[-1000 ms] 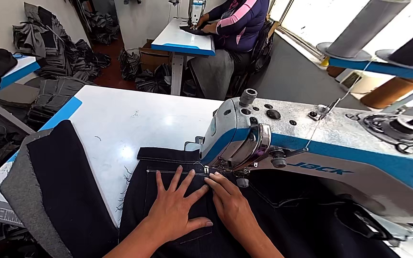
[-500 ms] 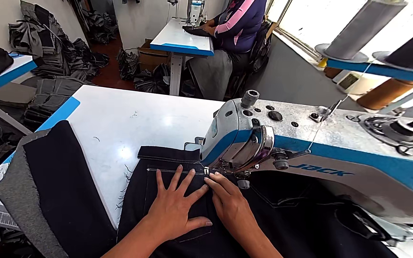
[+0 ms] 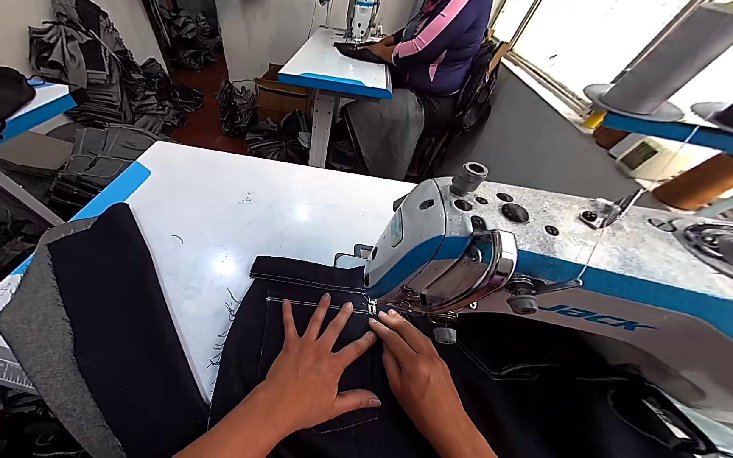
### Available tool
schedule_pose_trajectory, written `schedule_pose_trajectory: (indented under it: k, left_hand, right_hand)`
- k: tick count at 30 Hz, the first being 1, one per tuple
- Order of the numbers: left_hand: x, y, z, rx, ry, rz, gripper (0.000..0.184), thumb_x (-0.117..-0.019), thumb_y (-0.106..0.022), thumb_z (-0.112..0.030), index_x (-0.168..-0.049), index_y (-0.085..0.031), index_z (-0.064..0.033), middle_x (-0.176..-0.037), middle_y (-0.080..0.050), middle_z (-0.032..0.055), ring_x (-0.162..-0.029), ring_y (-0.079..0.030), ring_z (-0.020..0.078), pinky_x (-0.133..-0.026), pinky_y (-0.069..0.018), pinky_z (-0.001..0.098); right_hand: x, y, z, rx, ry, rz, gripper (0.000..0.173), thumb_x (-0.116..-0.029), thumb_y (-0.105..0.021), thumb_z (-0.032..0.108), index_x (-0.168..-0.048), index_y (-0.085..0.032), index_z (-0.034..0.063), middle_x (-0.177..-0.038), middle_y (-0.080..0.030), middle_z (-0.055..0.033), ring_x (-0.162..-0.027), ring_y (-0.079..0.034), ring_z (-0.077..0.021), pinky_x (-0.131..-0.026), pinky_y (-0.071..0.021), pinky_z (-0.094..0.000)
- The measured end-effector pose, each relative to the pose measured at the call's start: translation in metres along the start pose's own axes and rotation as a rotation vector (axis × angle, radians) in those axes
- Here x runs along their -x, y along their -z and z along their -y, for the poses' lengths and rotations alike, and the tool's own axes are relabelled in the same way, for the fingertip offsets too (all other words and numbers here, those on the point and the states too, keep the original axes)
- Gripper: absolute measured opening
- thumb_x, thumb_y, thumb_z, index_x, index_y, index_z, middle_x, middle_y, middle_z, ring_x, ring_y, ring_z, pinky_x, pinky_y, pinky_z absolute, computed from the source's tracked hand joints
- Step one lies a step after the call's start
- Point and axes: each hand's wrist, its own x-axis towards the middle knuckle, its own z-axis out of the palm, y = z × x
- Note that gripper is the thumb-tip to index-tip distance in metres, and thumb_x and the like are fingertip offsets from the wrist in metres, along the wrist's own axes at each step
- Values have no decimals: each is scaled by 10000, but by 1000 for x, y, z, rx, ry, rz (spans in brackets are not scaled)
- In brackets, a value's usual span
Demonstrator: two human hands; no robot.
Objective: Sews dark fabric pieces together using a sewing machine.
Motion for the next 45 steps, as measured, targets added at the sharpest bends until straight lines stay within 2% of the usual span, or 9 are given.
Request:
schedule_pose_trajectory:
  k: [21,23,25,28,31,36,38,41,45]
  left_hand:
    - [-2,4,-1,-8,13,62,839,-890,-247,-869,-1616,-220,-449,-1733,-83,60,-1574,75,412,-1063,86,849]
    - [0,-1,2,-1,-5,-6,763,-933,-209,-826,-1599,-274,-460,-1726,-139,39,-1583,32,386,-1081,71,841]
    - [1,-2,6,60,-30,-51,604,-1045,-166,-652,-1597,-301,-444,-1720,-173,16,-1589,9,362,-1089,69,835]
    - [0,1,7,130,-29,-36,546,-1103,-170,-476,-1630,-258,-359,-1723,-159,-23,-1594,40,313,-1088,105,823]
    - [0,0,9,148,-25,-63,549,-1108,-229,-423,-1639,-258,-285,-1719,-174,-43,-1596,25,293,-1094,110,813]
    - [0,-1,11,158,-25,-53,568,-1107,-233,-435,-1633,-285,-228,-1718,-177,-45,-1597,28,272,-1107,112,799]
    - [-1,0,12,174,-29,-54,563,-1106,-223,-452,-1621,-320,-248,-1714,-194,-42,-1597,16,283,-1108,113,799]
    - [0,-3,13,167,-42,-76,525,-1096,-226,-497,-1579,-390,-373,-1708,-217,-40,-1595,-2,312,-1102,104,809]
    - [-1,-8,12,65,-53,-100,522,-1077,-256,-559,-1558,-407,-425,-1713,-205,-14,-1591,-16,342,-1099,72,821]
  right_hand:
    - [-1,4,-2,-57,-53,27,354,-951,-484,119,-1163,-765,83,-1255,-725,-90,-1217,-673,-276,-970,-567,-421]
    - [3,13,5,-89,-120,-18,310,-952,-510,140,-1119,-760,63,-1164,-747,-89,-1111,-714,-252,-907,-591,-400]
    - [10,28,22,-69,-197,-59,271,-946,-523,171,-1040,-747,52,-970,-720,-84,-834,-704,-195,-714,-595,-332]
    - [26,47,54,-62,-279,71,319,-980,-562,326,-955,-731,57,-788,-678,-59,-604,-637,-151,-547,-547,-309]
    - [34,48,76,31,-357,229,530,-952,-591,535,-946,-720,21,-788,-676,-118,-605,-660,-263,-517,-523,-425]
    - [32,42,83,57,-368,241,436,-983,-573,420,-823,-688,31,-735,-633,-112,-597,-650,-268,-490,-493,-419]
    - [28,45,83,-81,-456,297,439,-1023,-511,392,-836,-690,38,-724,-626,-95,-624,-632,-245,-545,-491,-414]
    - [22,54,77,-219,-575,505,492,-1068,-407,420,-809,-629,65,-651,-542,-60,-627,-580,-222,-590,-439,-413]
    - [17,53,78,-67,-515,556,476,-1048,-470,382,-780,-635,24,-642,-590,-130,-664,-643,-318,-592,-458,-484]
